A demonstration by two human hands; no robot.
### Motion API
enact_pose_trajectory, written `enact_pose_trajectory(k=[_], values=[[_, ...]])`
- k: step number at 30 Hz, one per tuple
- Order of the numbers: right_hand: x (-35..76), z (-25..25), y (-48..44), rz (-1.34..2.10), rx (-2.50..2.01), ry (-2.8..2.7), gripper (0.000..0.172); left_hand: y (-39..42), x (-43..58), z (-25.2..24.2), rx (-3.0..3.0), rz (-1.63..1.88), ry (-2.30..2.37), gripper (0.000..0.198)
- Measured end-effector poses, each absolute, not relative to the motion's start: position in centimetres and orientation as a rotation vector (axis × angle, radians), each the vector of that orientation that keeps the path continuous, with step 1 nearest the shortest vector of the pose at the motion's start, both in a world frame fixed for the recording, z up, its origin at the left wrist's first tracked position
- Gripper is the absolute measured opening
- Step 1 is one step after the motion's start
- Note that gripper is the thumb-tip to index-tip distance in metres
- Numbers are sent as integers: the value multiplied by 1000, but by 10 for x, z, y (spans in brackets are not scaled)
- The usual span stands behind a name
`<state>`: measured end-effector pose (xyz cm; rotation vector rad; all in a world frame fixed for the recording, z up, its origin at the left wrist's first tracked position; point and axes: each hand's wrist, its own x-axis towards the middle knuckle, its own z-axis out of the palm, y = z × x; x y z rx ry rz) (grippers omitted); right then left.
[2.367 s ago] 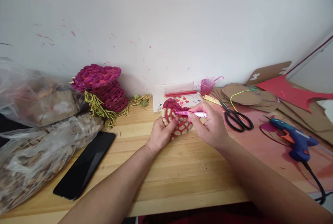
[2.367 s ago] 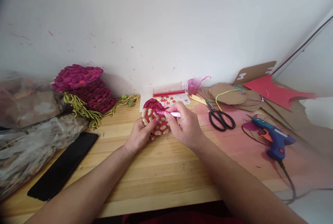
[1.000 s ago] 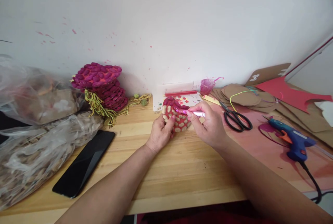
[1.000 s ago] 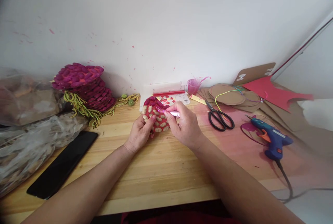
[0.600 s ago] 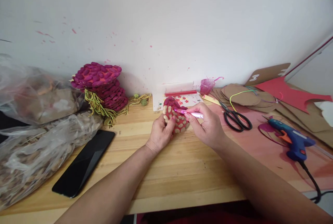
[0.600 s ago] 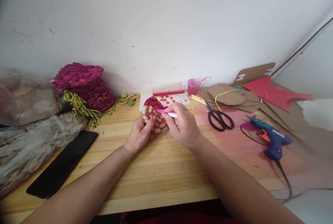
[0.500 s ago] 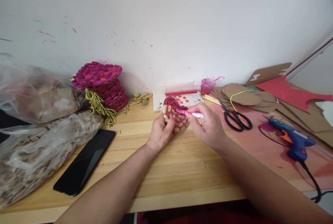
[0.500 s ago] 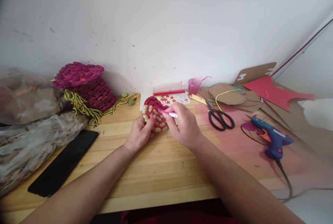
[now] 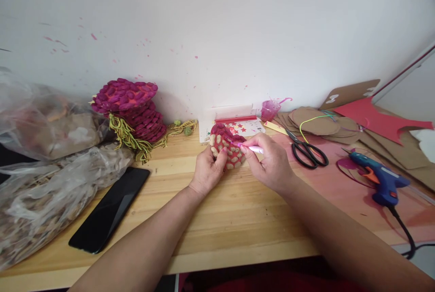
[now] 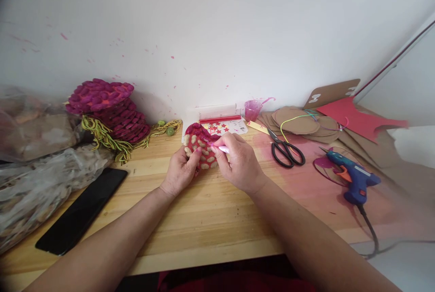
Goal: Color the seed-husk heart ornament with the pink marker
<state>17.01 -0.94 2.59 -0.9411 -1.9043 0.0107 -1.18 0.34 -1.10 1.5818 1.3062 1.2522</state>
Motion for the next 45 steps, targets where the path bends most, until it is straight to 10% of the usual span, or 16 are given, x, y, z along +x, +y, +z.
enact_pose_trajectory(k=[45], values=[[170,29,-8,152,-1022,-1803,7,5,-7,-14,1352,1194,1164,40]])
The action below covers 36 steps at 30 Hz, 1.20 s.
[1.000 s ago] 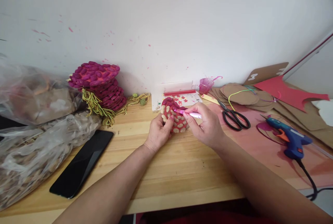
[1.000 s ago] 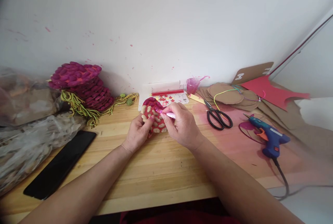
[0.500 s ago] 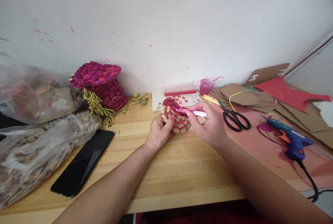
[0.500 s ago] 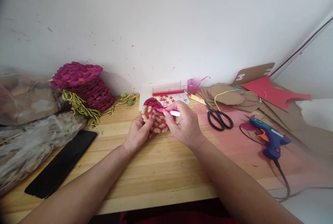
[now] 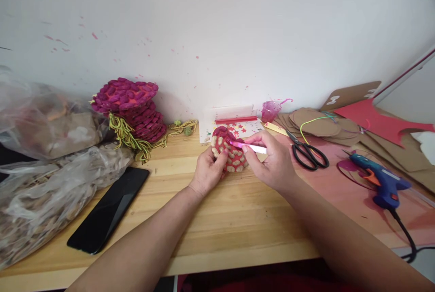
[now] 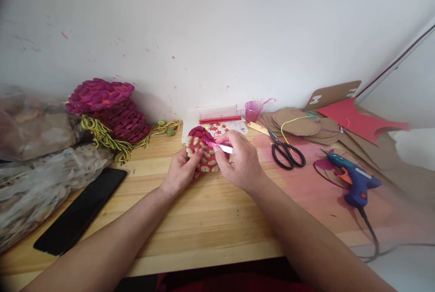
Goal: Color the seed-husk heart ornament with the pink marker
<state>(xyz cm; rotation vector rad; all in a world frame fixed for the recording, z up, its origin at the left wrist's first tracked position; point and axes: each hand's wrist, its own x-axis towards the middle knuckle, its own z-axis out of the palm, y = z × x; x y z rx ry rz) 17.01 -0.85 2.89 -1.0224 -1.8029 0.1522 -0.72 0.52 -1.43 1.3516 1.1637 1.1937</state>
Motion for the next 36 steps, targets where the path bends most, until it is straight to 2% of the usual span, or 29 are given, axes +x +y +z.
enact_pose_trajectory(k=[36], values=[[169,23,-7,188,-994,-1854,5,5,-9,-19,1459,1190,1191,33]])
